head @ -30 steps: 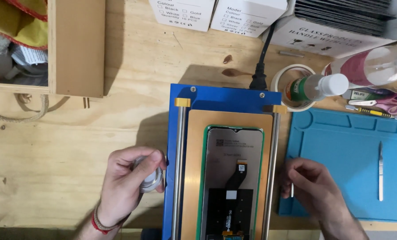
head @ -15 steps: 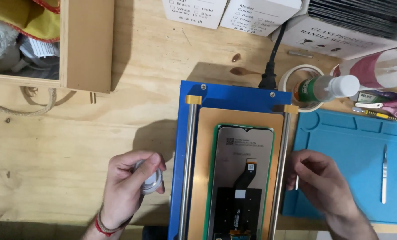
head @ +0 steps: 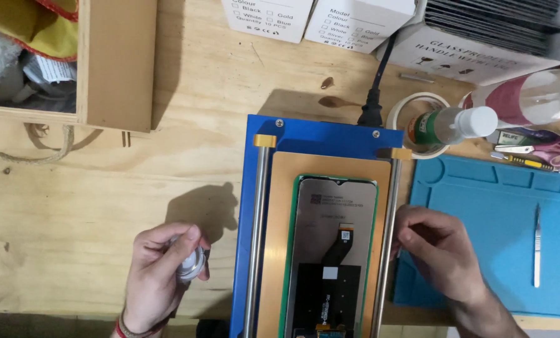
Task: The person holds a small container of adhesive and uses a cotton swab to apply it along the edges of a smartphone screen mounted in a blue and gold jig. The person repeatedly dips the swab into the container and traces the screen perimeter.
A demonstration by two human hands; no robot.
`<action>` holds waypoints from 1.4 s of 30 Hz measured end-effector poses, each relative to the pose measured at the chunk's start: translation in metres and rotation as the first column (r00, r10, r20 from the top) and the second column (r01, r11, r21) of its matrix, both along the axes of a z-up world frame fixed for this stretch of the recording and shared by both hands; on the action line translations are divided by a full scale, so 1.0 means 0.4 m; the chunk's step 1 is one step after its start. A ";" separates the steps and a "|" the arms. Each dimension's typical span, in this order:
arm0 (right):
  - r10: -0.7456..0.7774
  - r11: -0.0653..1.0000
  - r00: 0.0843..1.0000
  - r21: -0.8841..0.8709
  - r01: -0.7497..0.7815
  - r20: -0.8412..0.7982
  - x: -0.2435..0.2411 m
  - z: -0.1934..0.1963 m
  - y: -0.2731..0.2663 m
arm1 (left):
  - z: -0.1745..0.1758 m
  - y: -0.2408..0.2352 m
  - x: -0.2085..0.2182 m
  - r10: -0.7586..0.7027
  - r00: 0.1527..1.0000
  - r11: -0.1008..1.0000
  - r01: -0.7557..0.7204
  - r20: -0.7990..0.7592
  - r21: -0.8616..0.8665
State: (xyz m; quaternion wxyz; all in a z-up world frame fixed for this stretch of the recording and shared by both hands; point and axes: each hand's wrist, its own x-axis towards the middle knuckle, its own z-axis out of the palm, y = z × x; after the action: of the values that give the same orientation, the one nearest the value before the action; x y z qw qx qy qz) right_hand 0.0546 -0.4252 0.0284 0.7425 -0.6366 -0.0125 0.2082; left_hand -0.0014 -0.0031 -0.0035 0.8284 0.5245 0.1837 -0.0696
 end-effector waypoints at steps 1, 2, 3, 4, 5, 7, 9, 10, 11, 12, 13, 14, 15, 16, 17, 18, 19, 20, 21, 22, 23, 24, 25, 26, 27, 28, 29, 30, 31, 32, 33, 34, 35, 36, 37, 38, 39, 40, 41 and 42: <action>-0.001 1.000 1.000 0.000 0.001 0.000 -0.003 0.005 -0.002 | -0.002 -0.004 0.004 -0.001 1.000 1.000 0.001 0.000 0.000; 0.002 1.000 1.000 0.002 -0.002 -0.014 -0.007 0.009 -0.004 | -0.003 -0.007 0.006 -0.002 1.000 1.000 0.002 -0.004 -0.002; 0.005 1.000 1.000 0.004 -0.005 -0.028 -0.012 0.014 -0.005 | -0.003 -0.011 0.008 -0.003 1.000 1.000 0.002 -0.008 -0.003; 0.003 1.000 1.000 0.005 -0.002 -0.027 -0.018 0.009 -0.010 | 0.005 -0.016 0.015 -0.005 1.000 1.000 0.005 -0.007 -0.002; -0.006 1.000 0.999 0.009 0.007 -0.047 -0.024 0.004 -0.014 | 0.014 -0.022 0.023 -0.021 1.000 1.000 0.021 -0.002 0.011; -0.018 1.000 0.998 0.014 0.019 -0.066 -0.034 -0.004 -0.022 | 0.025 -0.031 0.036 -0.040 0.999 0.999 0.040 0.005 0.024; -0.031 0.998 0.994 0.051 0.037 -0.105 -0.041 -0.013 -0.028 | 0.029 -0.035 0.046 -0.052 0.998 0.999 0.052 0.029 -0.009; -0.031 0.998 0.994 0.050 0.037 -0.104 -0.043 -0.011 -0.030 | 0.030 -0.038 0.051 -0.052 0.998 0.999 0.052 0.029 -0.009; -0.027 0.998 0.991 0.060 0.036 -0.134 -0.046 -0.009 -0.032 | 0.031 -0.041 0.056 -0.056 0.998 0.998 0.056 0.030 -0.020; -0.022 0.997 0.986 0.071 0.034 -0.164 -0.047 -0.007 -0.033 | 0.032 -0.043 0.061 -0.059 0.998 0.998 0.060 0.031 -0.030; -0.022 0.997 0.986 0.070 0.034 -0.164 -0.057 -0.015 -0.044 | 0.036 -0.047 0.068 -0.059 0.998 0.998 0.060 0.031 -0.031; -0.031 0.996 0.983 0.076 0.045 -0.180 -0.065 -0.022 -0.055 | 0.040 -0.051 0.075 -0.072 0.997 0.997 0.073 0.020 -0.015; -0.039 0.995 0.980 0.081 0.056 -0.196 -0.074 -0.029 -0.066 | 0.045 -0.056 0.081 -0.086 0.996 0.996 0.086 0.009 0.002; -0.041 0.995 0.980 0.081 0.057 -0.196 -0.077 -0.028 -0.071 | 0.046 -0.058 0.085 -0.087 0.996 0.996 0.087 0.010 0.001; -0.058 0.995 0.968 0.065 0.076 -0.242 -0.080 -0.027 -0.075 | 0.047 -0.062 0.088 -0.085 0.996 0.996 0.086 0.024 -0.016; -0.077 0.994 0.955 0.048 0.094 -0.288 -0.083 -0.026 -0.080 | 0.048 -0.065 0.093 -0.084 0.996 0.996 0.085 0.038 -0.033; -0.079 0.994 0.955 0.047 0.096 -0.287 -0.086 -0.028 -0.087 | 0.056 -0.068 0.099 -0.086 0.996 0.996 0.087 0.039 -0.034; -0.067 0.996 0.952 0.034 0.081 -0.298 -0.088 -0.030 -0.093 | 0.064 -0.071 0.104 -0.103 0.994 0.994 0.104 0.030 -0.015; -0.055 0.998 0.949 0.021 0.065 -0.310 -0.091 -0.032 -0.098 | 0.072 -0.073 0.109 -0.121 0.992 0.993 0.121 0.021 0.004; -0.055 0.998 0.949 0.019 0.064 -0.310 -0.093 -0.034 -0.098 | 0.074 -0.074 0.111 -0.120 0.993 0.993 0.120 0.021 0.003; -0.062 0.997 0.952 0.023 0.072 -0.299 -0.094 -0.036 -0.099 | 0.075 -0.074 0.114 -0.133 0.991 0.991 0.132 0.025 0.025; -0.070 0.996 0.955 0.027 0.081 -0.287 -0.096 -0.038 -0.099 | 0.075 -0.075 0.116 -0.147 0.989 0.988 0.145 0.030 0.047; -0.071 0.996 0.955 0.025 0.081 -0.287 -0.099 -0.044 -0.101 | 0.075 -0.074 0.114 -0.147 0.989 0.988 0.146 0.030 0.045; -0.091 0.995 0.956 0.019 0.101 -0.278 -0.101 -0.051 -0.101 | 0.075 -0.073 0.113 -0.153 0.988 0.986 0.151 0.026 0.075; -0.112 0.993 0.957 0.014 0.120 -0.269 -0.103 -0.058 -0.102 | 0.074 -0.071 0.111 -0.159 0.987 0.982 0.156 0.022 0.105; -0.110 0.993 0.956 0.014 0.118 -0.272 -0.099 -0.058 -0.100 | 0.073 -0.070 0.109 -0.158 0.987 0.982 0.155 0.019 0.105; -0.103 0.992 0.961 0.050 0.120 -0.255 -0.096 -0.058 -0.097 | 0.071 -0.068 0.107 -0.156 0.988 0.983 0.154 0.012 0.103; -0.094 0.989 0.967 0.086 0.117 -0.238 -0.091 -0.058 -0.094 | 0.070 -0.067 0.103 -0.151 0.989 0.983 0.149 0.005 0.103; -0.089 0.990 0.966 0.086 0.113 -0.241 -0.084 -0.048 -0.087 | 0.067 -0.062 0.098 -0.146 0.989 0.984 0.145 0.002 0.103; -0.072 0.995 0.975 0.058 0.086 -0.212 -0.076 -0.039 -0.079 | 0.064 -0.057 0.093 -0.153 0.988 0.983 0.151 0.009 0.101; -0.054 0.998 0.982 0.030 0.060 -0.182 -0.067 -0.030 -0.071 | 0.062 -0.052 0.088 -0.159 0.987 0.983 0.157 0.015 0.100; -0.049 0.998 0.982 0.030 0.055 -0.182 -0.064 -0.034 -0.073 | 0.059 -0.048 0.084 -0.154 0.988 0.983 0.152 0.016 0.100; -0.056 0.998 0.987 -0.030 0.053 -0.150 -0.062 -0.038 -0.075 | 0.055 -0.045 0.079 -0.151 0.988 0.985 0.149 0.017 0.092; -0.064 0.995 0.991 -0.090 0.054 -0.118 -0.060 -0.042 -0.078 | 0.051 -0.043 0.076 -0.150 0.989 0.986 0.148 0.019 0.083; -0.061 0.995 0.991 -0.090 0.051 -0.117 -0.057 -0.038 -0.079 | 0.052 -0.040 0.072 -0.147 0.989 0.986 0.144 0.020 0.082; -0.114 0.972 0.983 -0.223 0.080 -0.146 -0.055 -0.035 -0.081 | 0.053 -0.038 0.069 -0.145 0.989 0.986 0.142 0.019 0.086; -0.170 0.931 0.971 -0.352 0.102 -0.168 -0.053 -0.031 -0.082 | 0.054 -0.036 0.066 -0.143 0.990 0.986 0.140 0.018 0.090; -0.170 0.930 0.971 -0.352 0.101 -0.168 -0.049 -0.035 -0.078 | 0.050 -0.032 0.060 -0.142 0.990 0.986 0.140 0.017 0.089; -0.145 0.947 0.984 -0.302 0.107 -0.103 -0.045 -0.038 -0.073 | 0.045 -0.028 0.053 -0.125 0.992 0.988 0.125 0.000 0.089; -0.122 0.962 0.992 -0.251 0.109 -0.037 -0.042 -0.041 -0.069 | 0.041 -0.023 0.046 -0.108 0.994 0.990 0.109 -0.018 0.089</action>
State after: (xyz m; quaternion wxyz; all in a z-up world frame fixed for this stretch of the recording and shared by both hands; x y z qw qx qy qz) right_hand 0.0379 -0.4526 0.0119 0.6678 -0.7186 0.0701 0.1811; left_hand 0.0171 -0.0124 0.0130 0.7977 0.5701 0.1631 -0.1095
